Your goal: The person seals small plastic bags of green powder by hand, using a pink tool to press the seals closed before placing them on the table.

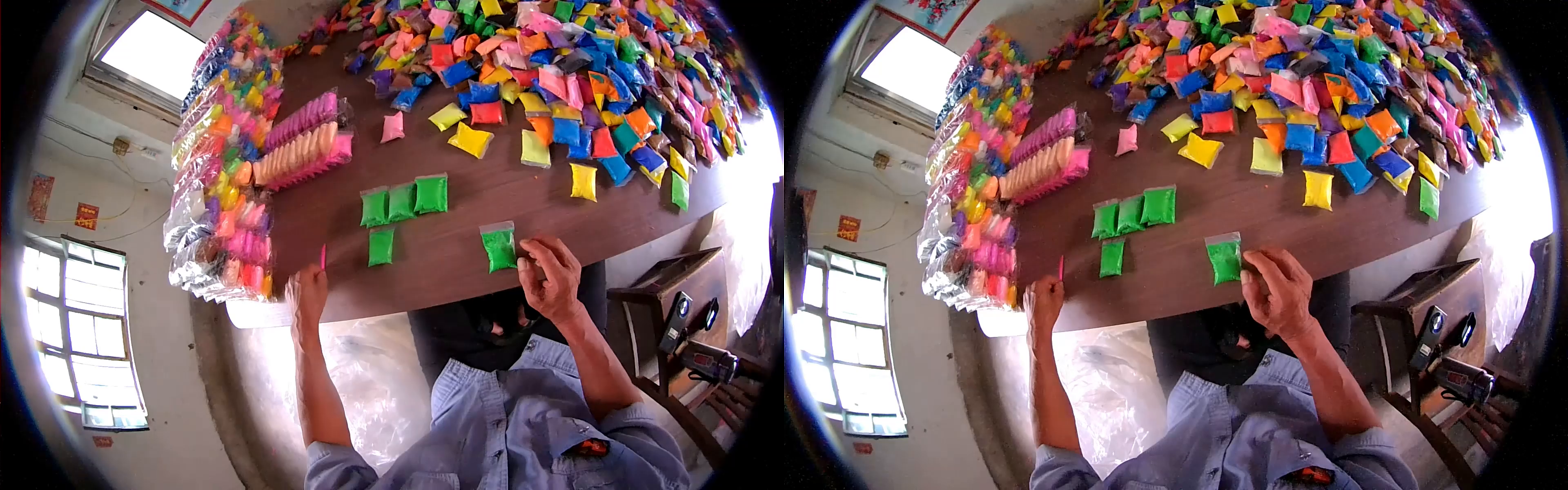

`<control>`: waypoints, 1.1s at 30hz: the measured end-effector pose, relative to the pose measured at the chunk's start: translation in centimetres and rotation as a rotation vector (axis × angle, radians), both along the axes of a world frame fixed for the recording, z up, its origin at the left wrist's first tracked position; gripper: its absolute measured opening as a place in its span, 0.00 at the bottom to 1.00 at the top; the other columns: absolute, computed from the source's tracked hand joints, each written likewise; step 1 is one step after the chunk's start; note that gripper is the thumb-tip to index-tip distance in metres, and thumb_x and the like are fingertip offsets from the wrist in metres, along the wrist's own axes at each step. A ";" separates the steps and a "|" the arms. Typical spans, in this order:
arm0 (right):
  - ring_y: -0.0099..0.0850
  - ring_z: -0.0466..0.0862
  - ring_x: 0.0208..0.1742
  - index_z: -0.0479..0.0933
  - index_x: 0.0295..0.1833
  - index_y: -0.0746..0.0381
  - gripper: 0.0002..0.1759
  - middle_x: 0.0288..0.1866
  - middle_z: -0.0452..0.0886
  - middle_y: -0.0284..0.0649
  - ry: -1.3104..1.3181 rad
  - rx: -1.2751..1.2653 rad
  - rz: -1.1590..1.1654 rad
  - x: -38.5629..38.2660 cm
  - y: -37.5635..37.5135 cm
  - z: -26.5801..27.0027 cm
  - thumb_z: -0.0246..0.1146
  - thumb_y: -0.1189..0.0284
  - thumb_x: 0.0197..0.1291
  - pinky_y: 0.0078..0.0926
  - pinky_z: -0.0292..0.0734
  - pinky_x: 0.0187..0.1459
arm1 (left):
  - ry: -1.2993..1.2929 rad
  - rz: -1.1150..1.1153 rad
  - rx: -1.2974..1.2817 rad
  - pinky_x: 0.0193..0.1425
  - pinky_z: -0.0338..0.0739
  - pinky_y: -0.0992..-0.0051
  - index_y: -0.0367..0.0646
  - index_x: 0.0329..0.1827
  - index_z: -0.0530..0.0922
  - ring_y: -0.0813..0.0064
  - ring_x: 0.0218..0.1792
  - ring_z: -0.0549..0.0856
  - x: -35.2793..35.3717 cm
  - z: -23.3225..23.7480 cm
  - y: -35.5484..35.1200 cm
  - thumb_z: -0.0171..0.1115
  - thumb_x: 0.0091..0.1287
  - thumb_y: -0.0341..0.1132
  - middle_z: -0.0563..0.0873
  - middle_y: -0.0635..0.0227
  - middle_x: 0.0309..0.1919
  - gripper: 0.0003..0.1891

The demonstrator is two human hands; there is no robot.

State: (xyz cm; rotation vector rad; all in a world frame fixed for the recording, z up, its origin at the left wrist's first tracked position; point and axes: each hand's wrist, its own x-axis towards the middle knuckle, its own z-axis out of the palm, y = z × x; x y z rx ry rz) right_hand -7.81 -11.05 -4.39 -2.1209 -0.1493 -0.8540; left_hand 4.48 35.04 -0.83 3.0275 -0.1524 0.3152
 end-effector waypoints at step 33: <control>0.36 0.88 0.49 0.88 0.51 0.53 0.20 0.57 0.87 0.33 0.012 -0.235 0.079 -0.2 -0.5 -0.3 0.78 0.75 0.50 0.35 0.82 0.49 | 0.020 -0.419 -0.715 0.38 0.82 0.71 0.38 0.48 0.89 0.68 0.32 0.89 -8.9 1.0 -26.5 0.70 0.73 0.29 0.91 0.58 0.34 0.06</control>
